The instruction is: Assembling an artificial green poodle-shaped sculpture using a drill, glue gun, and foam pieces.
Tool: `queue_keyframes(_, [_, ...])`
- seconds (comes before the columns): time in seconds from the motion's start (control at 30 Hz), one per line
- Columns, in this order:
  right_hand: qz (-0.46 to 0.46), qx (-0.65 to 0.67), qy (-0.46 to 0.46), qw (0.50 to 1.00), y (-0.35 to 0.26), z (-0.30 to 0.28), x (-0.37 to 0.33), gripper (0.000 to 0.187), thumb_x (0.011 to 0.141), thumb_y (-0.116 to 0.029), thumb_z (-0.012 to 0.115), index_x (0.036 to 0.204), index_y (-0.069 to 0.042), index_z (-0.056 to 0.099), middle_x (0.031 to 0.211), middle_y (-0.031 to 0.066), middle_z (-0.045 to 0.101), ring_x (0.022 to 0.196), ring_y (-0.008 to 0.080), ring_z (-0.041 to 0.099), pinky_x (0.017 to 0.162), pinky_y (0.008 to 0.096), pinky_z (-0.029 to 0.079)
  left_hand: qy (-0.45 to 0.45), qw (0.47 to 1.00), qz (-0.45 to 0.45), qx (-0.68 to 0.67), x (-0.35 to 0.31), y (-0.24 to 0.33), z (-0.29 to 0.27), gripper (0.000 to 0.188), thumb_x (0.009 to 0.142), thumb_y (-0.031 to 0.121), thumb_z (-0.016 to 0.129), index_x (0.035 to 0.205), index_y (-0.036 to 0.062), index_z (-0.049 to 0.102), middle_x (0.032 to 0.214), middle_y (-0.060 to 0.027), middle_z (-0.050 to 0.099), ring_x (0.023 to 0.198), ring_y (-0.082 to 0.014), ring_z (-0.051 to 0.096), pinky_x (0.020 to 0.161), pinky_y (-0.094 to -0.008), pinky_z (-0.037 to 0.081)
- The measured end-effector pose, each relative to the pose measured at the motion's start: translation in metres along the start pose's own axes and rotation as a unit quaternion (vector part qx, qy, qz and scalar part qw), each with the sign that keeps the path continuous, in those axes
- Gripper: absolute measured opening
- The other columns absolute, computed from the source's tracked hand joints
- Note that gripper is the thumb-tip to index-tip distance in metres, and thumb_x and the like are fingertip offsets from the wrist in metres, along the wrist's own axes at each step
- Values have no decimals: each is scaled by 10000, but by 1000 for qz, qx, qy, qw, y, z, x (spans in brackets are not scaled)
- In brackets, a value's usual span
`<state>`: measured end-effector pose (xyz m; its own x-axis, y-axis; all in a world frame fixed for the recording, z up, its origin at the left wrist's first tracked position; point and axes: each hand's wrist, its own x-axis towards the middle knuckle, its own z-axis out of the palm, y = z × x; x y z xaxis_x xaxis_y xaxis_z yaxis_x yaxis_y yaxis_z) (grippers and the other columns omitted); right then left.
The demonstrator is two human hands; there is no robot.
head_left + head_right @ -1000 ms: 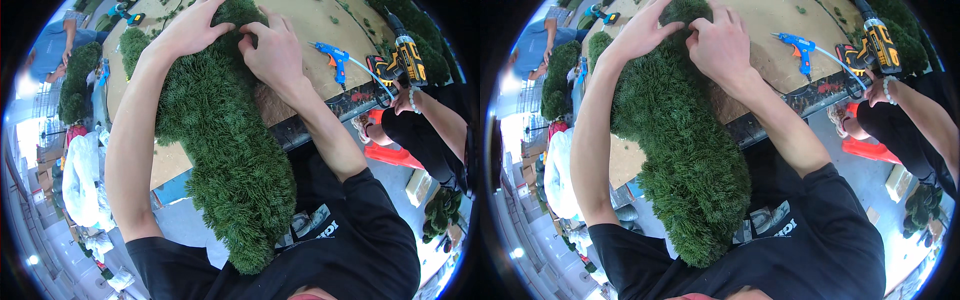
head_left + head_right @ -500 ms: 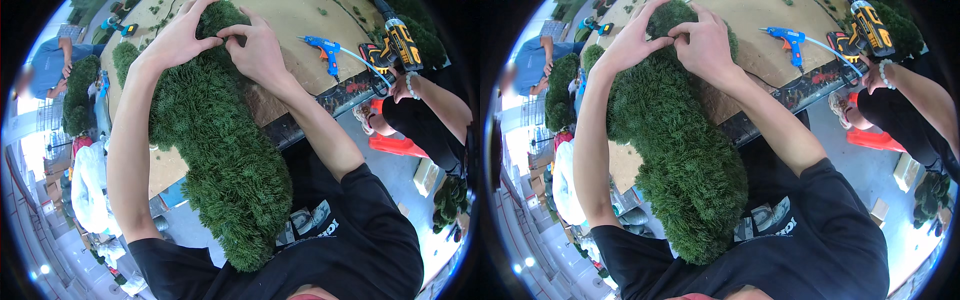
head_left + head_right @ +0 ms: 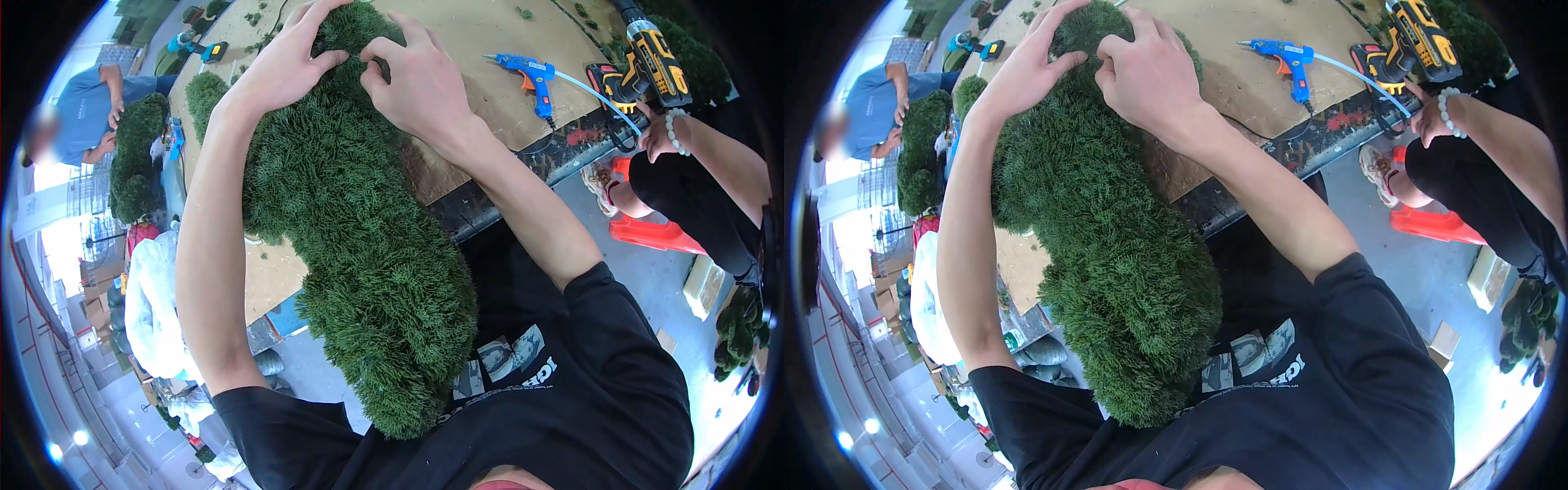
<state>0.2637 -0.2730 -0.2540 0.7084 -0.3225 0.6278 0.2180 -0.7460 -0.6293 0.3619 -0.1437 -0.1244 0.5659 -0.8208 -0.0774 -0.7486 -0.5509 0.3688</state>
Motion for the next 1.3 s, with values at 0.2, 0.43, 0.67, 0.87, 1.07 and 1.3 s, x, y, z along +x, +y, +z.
queue_keyframes(0.2, [-41, -37, 15, 998, 1, 3, -1, 170, 838, -186, 741, 1000, -154, 782, 1375, 266, 591, 1229, 434, 609, 991, 493, 543, 20, 998, 54, 13, 1, -12, 4, 648, 930, 38, 655, 1510, 90, 372, 1432, -221, 457, 1363, -391, 458, 1137, -459, 389])
queue_keyframes(0.43, [-34, -28, 3, 999, 3, 12, -4, 260, 855, -143, 693, 1086, -180, 807, 1408, 281, 568, 1285, 453, 555, 1087, 515, 464, 14, 999, 34, -7, 1, -8, 2, 660, 931, 29, 647, 1523, 93, 362, 1449, -219, 450, 1381, -380, 446, 1145, -455, 383])
queue_keyframes(0.67, [-16, 36, 14, 999, 9, 17, -8, 240, 885, -164, 670, 1067, -206, 819, 1440, 306, 519, 1368, 450, 476, 1140, 558, 367, -17, 999, 26, -14, -5, 7, -6, 759, 895, 154, 755, 1538, 88, 357, 1488, -219, 434, 1409, -368, 435, 1149, -445, 395])
queue_keyframes(0.87, [18, 97, 27, 995, 14, 14, -4, 209, 880, -193, 694, 1049, -194, 816, 1403, 329, 556, 1295, 473, 550, 1123, 547, 402, 24, 998, -8, 62, 1, 2, -1, 750, 895, 261, 787, 1518, 82, 410, 1450, -231, 491, 1368, -388, 482, 1138, -459, 411])
queue_keyframes(1.07, [30, 123, 3, 992, 23, 1, -7, 198, 857, -246, 743, 1034, -197, 816, 1395, 292, 581, 1256, 443, 595, 1091, 488, 471, 36, 995, 3, 91, 2, -1, -1, 691, 917, 270, 763, 1501, 86, 443, 1424, -240, 517, 1352, -400, 492, 1122, -469, 421])
queue_keyframes(1.3, [7, 126, 11, 992, 22, -2, -10, 187, 859, -253, 743, 1023, -203, 817, 1391, 242, 598, 1242, 423, 610, 1069, 477, 493, 58, 992, 69, 88, 2, -8, -1, 669, 897, 210, 762, 1481, 78, 462, 1428, -226, 512, 1371, -378, 478, 1135, -460, 404])
